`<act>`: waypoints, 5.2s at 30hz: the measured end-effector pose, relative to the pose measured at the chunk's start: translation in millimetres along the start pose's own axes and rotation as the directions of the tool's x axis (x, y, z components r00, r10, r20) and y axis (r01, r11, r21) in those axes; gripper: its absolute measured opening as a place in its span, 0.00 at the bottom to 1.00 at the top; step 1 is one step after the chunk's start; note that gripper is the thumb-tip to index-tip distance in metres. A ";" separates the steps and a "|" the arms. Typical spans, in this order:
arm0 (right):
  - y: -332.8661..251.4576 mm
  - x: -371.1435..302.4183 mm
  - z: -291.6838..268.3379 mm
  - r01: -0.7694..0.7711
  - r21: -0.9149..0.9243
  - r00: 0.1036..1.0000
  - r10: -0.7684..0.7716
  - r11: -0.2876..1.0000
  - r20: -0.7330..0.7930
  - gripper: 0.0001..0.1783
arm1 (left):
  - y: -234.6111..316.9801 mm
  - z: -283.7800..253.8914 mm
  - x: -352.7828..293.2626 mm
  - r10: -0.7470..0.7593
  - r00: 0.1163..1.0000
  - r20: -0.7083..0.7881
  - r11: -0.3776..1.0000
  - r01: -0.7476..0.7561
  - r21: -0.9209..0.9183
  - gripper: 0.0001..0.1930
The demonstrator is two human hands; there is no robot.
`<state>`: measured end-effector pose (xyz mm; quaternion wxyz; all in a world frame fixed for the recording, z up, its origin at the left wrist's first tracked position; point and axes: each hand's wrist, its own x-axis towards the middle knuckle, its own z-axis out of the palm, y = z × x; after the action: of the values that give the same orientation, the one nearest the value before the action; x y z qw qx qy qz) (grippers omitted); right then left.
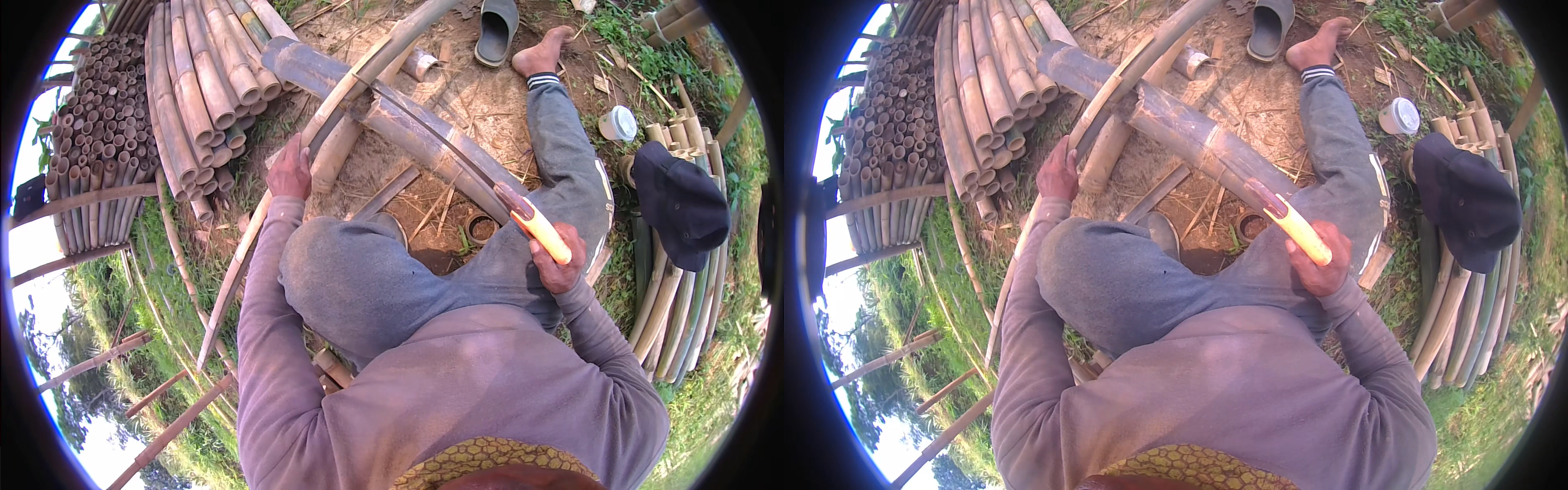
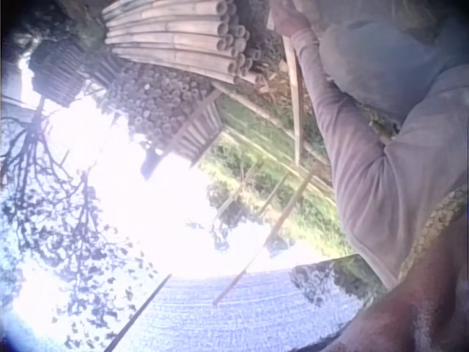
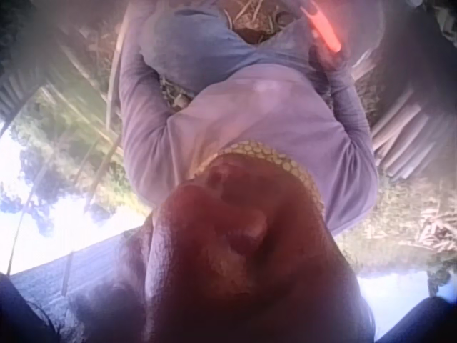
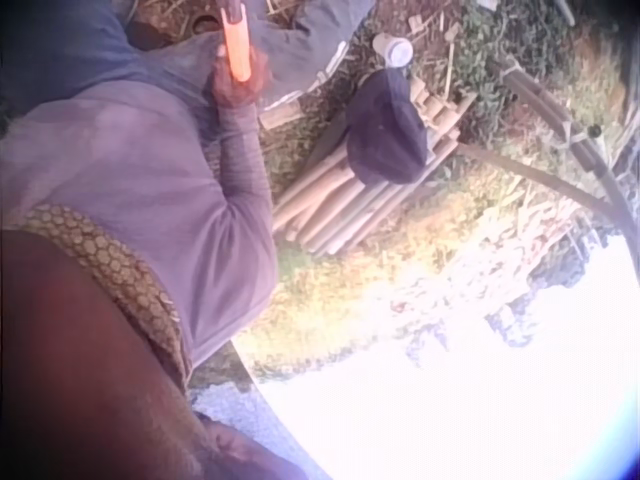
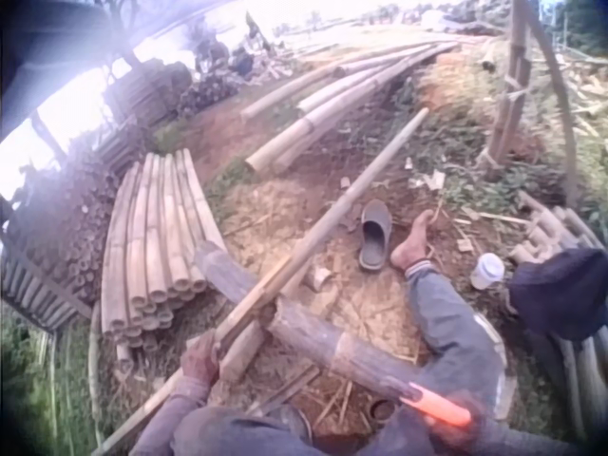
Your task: The person sits on the ground and uses a hand saw to cut long bamboo poles into shorter sections. They repeatedly position the bamboo on a makeshift stand, saw through it, and move the cut pieces aside.
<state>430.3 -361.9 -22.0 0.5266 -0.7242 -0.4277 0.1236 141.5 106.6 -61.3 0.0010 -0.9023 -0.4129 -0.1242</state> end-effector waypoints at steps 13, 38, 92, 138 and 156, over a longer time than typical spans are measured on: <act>-0.5 11.9 1.3 -0.103 0.005 0.994 0.103 0.995 0.037 0.13 | 6.7 -4.0 0.5 -0.063 0.997 0.038 0.998 0.063 0.010 0.21; -17.3 14.7 -15.7 -0.188 0.026 0.982 0.188 0.982 0.007 0.08 | 10.4 -12.0 -4.4 -0.137 0.983 0.121 0.989 0.130 0.064 0.22; -6.5 128.5 66.1 0.106 0.102 0.994 -0.108 0.989 0.014 0.13 | 135.7 27.0 156.0 -0.391 0.895 0.215 0.895 0.424 -0.138 0.32; -25.7 167.3 101.8 -0.108 0.206 0.989 0.085 0.973 0.119 0.26 | 69.9 0.3 81.1 -0.350 0.861 0.369 0.935 0.344 0.084 0.24; -27.8 200.4 128.9 0.022 0.189 0.998 -0.033 0.982 0.055 0.23 | 74.0 -7.7 82.8 -0.351 0.854 0.385 0.934 0.349 0.078 0.23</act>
<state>456.5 -124.8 3.0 0.5819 -0.6613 -0.4390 0.1771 247.0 118.7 -27.8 -0.1021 -0.8186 -0.5618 0.0621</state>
